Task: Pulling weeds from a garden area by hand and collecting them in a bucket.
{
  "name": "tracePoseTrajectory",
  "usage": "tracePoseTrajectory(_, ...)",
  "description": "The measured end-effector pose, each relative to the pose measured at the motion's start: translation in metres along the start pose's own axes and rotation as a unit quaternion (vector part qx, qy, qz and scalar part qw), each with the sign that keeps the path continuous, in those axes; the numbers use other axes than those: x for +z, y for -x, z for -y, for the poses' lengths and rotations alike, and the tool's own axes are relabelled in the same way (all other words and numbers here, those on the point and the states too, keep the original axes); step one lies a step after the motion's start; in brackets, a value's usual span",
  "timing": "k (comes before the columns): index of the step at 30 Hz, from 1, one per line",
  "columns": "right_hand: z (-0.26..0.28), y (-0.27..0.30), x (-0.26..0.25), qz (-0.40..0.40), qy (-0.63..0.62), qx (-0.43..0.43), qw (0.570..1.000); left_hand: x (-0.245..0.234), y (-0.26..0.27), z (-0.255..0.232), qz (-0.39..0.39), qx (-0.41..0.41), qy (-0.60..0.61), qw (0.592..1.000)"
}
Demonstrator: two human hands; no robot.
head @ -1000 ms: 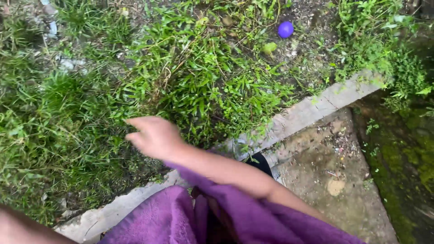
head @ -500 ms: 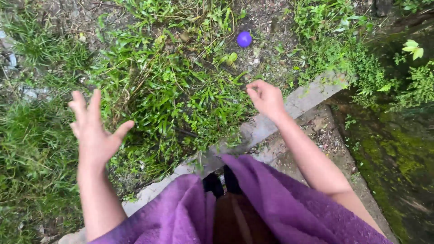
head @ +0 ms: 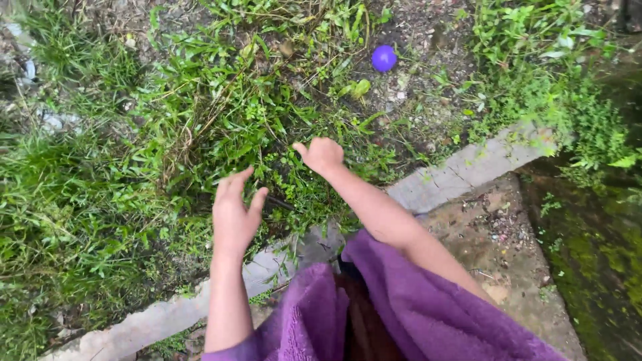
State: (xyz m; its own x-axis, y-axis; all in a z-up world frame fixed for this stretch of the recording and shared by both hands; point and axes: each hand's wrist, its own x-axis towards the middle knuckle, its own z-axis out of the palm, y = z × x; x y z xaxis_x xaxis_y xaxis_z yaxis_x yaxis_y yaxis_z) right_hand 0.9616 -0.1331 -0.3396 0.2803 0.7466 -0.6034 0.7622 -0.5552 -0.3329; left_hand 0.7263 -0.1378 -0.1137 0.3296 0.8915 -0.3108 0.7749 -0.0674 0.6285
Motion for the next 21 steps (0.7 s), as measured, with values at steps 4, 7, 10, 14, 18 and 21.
tracePoseTrajectory(4, 0.033, 0.0, 0.005, 0.023, 0.112, -0.046, 0.992, 0.015, 0.026, 0.027, 0.015, -0.051, 0.014, 0.998)
tracePoseTrajectory(7, -0.036, -0.086, 0.145, -0.094, 0.154, -0.146, 0.973, 0.011, 0.042, 0.044, 0.018, -0.084, 0.019, 0.996)
tracePoseTrajectory(10, -0.037, -0.061, 0.092, -0.104, 0.115, -0.149, 0.977, 0.019, 0.053, 0.079, 0.01, -0.101, 0.012, 0.995)
tracePoseTrajectory(14, -0.067, -0.06, 0.076, -0.051, 0.082, -0.129, 0.987, 0.026, 0.056, 0.089, 0.014, -0.095, 0.026, 0.995)
tracePoseTrajectory(18, -0.081, -0.055, 0.06, -0.042, 0.103, -0.125, 0.986, 0.031, 0.057, 0.088, 0.035, -0.103, 0.05, 0.993)
tracePoseTrajectory(21, -0.082, -0.055, 0.054, -0.05, 0.12, -0.133, 0.983, 0.033, 0.057, 0.093, 0.044, -0.089, 0.052, 0.994)
